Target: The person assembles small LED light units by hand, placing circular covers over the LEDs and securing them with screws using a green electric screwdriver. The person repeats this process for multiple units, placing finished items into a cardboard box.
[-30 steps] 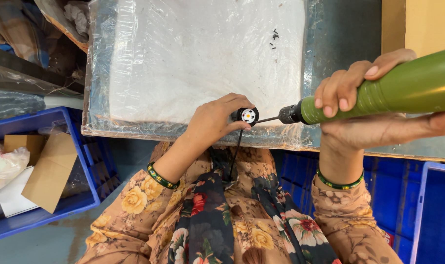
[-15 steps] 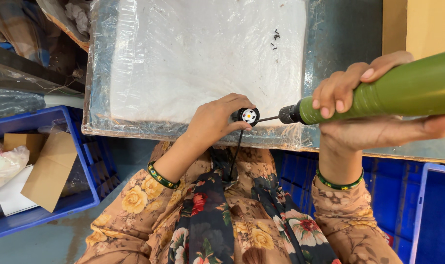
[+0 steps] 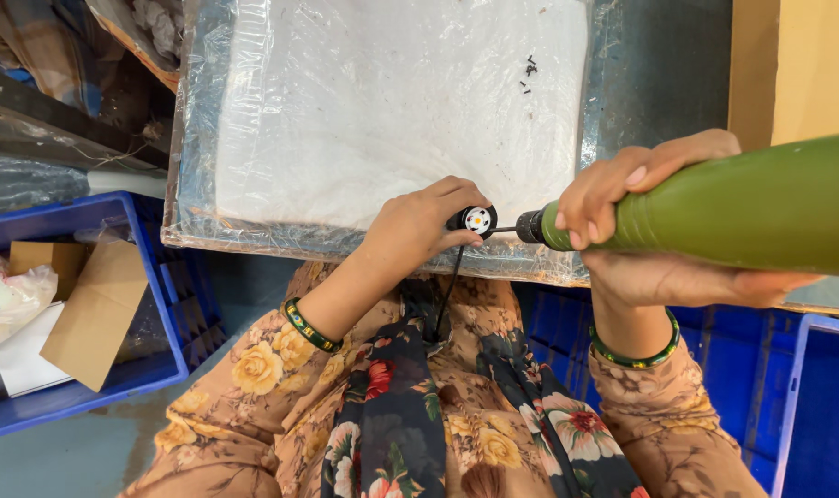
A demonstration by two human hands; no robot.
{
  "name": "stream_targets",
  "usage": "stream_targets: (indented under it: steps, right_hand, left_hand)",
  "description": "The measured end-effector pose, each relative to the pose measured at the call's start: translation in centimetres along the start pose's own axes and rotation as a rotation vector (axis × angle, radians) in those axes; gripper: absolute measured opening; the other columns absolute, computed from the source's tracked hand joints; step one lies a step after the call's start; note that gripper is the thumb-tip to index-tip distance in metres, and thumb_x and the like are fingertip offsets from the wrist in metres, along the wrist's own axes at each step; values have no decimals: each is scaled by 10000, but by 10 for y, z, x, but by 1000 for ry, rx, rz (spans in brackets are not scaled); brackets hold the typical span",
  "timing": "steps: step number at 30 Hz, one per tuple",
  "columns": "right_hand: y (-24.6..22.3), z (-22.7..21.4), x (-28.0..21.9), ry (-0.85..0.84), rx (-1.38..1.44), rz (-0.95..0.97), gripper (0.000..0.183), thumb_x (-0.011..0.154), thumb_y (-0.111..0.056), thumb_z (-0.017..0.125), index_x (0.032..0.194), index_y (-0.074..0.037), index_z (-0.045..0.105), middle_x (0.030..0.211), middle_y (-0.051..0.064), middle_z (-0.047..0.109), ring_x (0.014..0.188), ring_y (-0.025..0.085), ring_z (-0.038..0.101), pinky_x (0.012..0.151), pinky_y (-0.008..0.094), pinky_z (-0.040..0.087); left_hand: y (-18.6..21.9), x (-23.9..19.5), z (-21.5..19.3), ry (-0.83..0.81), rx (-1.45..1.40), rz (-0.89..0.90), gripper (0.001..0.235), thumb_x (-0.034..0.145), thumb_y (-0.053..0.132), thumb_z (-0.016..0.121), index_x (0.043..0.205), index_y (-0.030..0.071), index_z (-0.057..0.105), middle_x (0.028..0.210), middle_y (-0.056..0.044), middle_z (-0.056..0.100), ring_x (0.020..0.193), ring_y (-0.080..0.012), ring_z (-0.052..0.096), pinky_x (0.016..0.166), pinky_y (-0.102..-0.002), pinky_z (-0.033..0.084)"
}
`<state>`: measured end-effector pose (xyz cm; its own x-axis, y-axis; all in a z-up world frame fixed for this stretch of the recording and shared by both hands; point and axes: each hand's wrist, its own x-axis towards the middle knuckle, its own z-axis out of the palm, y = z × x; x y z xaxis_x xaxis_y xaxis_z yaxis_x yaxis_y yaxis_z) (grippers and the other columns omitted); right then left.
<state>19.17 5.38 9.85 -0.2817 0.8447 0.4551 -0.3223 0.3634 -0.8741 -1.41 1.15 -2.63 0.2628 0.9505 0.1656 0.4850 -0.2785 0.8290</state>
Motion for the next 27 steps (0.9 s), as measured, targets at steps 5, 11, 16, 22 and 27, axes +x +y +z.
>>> stream_targets:
  steps: [5,11,16,22,27]
  right_hand:
    - [5,-2,-7,-14,88,-33,977,735,-960,439,981,-18,525,563,133,529,423,246,525,407,403,481]
    - [10,-7,-4,-41,109,-100,954,750,-930,413,958,-8,536,566,126,526,397,222,549,394,395,484]
    - [-2,-27,25,-74,82,-225,941,816,-942,346,928,-23,512,593,99,514,424,202,545,361,347,482]
    - [-22,-46,22,29,80,-97,941,850,-909,291,1017,1,459,619,143,463,460,226,477,461,372,430]
    - [-22,-42,14,68,-72,-45,923,892,-917,303,940,-1,413,589,162,404,470,254,409,477,386,397]
  left_hand:
    - [2,3,-2,-22,2,7,429,815,369,802,1172,181,658,1196,3,681,939,-306,707,758,-424,570]
    - [2,1,-4,-1,-10,46,427,819,349,796,1180,166,659,1185,-27,681,968,-324,697,777,-428,562]
    - [2,2,-5,-18,-7,18,432,806,372,796,1160,164,662,1176,-25,688,955,-317,701,775,-423,561]
    - [0,4,-6,-24,-27,9,445,801,400,801,1159,168,674,1157,-26,695,967,-301,704,798,-410,562]
    - [0,8,-13,-29,-38,14,505,753,422,832,1178,188,690,1184,-11,708,1029,-273,710,850,-404,565]
